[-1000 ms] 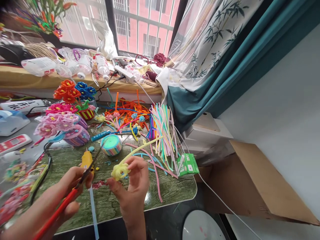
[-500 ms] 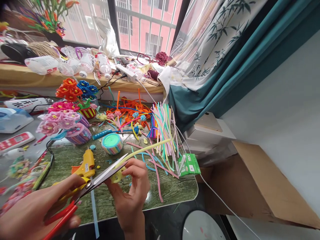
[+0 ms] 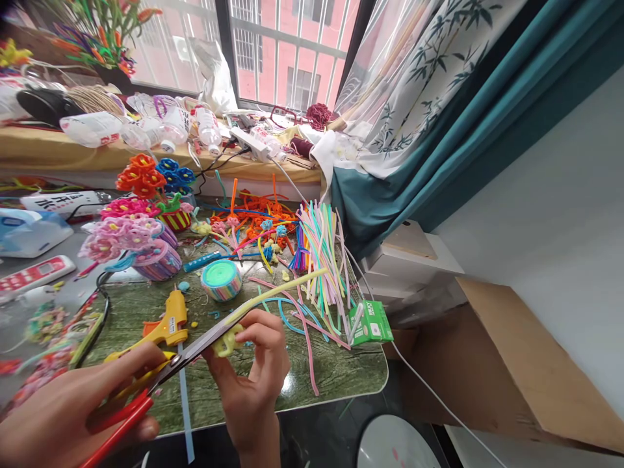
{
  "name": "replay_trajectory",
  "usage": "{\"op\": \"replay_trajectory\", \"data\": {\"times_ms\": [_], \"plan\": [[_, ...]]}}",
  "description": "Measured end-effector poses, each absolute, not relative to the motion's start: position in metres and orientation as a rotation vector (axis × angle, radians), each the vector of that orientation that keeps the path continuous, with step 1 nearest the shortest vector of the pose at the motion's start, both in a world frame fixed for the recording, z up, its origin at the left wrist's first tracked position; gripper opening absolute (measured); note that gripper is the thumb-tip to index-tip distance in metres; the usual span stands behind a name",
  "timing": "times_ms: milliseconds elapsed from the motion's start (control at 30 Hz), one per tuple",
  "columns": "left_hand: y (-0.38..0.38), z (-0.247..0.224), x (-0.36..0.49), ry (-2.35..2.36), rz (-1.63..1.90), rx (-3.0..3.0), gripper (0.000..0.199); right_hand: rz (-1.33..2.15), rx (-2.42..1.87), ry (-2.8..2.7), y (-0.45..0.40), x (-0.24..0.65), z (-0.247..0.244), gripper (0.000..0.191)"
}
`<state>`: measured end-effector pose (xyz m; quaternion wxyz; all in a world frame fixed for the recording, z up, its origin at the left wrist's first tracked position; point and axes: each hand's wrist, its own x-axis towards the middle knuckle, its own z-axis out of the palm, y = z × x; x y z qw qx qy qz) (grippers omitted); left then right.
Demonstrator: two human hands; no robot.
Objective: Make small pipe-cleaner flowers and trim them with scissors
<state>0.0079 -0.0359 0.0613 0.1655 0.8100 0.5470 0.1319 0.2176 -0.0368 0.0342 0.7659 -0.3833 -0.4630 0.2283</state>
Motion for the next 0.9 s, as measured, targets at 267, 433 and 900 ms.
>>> {"op": "replay_trajectory", "data": {"times_ms": [267, 433, 900], "plan": [[-0.037, 0.087, 0.020, 1.732, 0.334, 2.093, 0.038, 0.723, -0.780, -0.965, -0.043, 0.232, 0.033, 0.043], [-0.035, 0.097, 0.019, 1.720, 0.232, 2.102, 0.040, 0.866, -0.869, -0.850, -0.038, 0.266, 0.046, 0.018], [-0.037, 0.102, 0.021, 1.693, 0.305, 2.037, 0.025, 0.954, -0.961, -0.606, 0.001, 0.272, 0.081, 0.037]]}}
